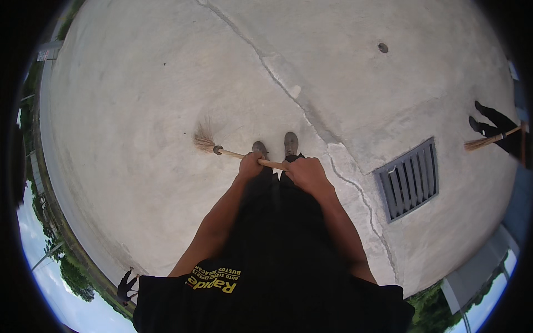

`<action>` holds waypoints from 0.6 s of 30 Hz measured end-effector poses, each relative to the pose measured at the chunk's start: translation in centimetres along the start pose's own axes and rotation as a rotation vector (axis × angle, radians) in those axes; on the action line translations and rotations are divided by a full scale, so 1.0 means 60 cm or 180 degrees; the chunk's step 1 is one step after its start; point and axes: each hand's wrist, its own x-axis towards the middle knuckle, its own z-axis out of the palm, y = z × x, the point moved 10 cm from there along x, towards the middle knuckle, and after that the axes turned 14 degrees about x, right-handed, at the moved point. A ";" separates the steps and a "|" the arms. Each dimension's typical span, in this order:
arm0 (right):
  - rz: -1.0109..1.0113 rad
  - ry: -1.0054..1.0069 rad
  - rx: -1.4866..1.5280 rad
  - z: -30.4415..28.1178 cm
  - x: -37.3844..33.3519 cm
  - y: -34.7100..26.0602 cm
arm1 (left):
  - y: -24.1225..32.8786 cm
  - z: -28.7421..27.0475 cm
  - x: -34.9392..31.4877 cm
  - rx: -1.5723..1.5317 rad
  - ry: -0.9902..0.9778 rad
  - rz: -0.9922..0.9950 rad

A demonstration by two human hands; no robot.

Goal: The person sweeps a concrete outdoor area using a traditional straw broom. They move systematically across the surface, sweeping debris toward a drain and along the edges of the pavement.

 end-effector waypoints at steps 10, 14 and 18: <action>0.0903 0.1577 -0.0299 -0.447 -0.223 -0.081 | 0.390 -0.333 0.100 -0.0596 0.1216 0.1827; 0.1818 0.2026 -0.1521 -0.482 -0.247 -0.259 | 0.504 -0.448 0.145 -0.1432 0.1269 0.2506; 0.1990 0.1648 -0.2608 -0.371 -0.044 -0.271 | 0.440 -0.434 0.269 -0.1497 0.0921 0.2740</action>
